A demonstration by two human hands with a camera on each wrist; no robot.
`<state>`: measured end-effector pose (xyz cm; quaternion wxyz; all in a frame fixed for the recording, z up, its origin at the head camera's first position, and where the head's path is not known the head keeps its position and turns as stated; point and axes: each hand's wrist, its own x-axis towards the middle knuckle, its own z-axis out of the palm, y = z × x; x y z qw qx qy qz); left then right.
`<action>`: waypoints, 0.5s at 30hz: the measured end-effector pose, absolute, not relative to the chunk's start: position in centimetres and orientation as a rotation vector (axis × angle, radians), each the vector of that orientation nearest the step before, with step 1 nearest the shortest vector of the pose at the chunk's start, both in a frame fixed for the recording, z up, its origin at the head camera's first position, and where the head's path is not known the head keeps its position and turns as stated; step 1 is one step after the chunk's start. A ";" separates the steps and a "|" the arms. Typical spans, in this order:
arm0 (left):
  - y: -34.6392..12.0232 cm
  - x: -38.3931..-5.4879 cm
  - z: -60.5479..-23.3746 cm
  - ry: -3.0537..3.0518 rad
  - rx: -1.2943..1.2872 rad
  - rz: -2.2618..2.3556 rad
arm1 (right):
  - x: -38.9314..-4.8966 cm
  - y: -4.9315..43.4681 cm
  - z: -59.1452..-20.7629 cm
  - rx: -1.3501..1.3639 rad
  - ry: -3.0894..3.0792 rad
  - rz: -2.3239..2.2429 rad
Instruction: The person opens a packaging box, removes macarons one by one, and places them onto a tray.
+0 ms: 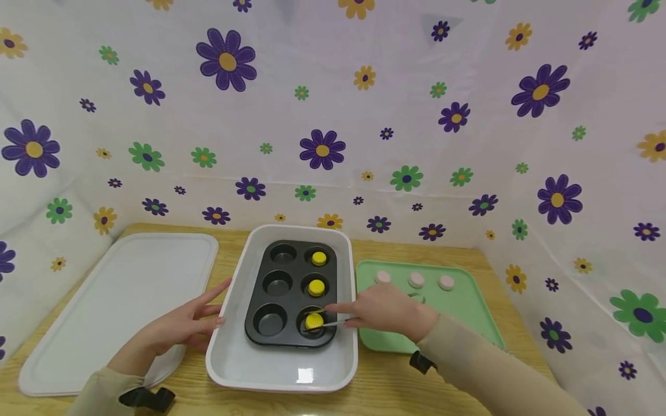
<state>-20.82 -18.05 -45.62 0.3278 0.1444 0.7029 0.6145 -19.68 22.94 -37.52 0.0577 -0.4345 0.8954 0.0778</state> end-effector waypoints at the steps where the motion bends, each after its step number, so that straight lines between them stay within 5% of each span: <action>1: -18.0 -20.8 -45.6 1.844 0.378 1.607 | -19.7 23.0 -37.6 -1.327 2.716 0.240; 15: -17.9 -20.8 -45.6 1.844 0.359 1.607 | -19.1 23.2 -36.4 -1.220 2.727 0.252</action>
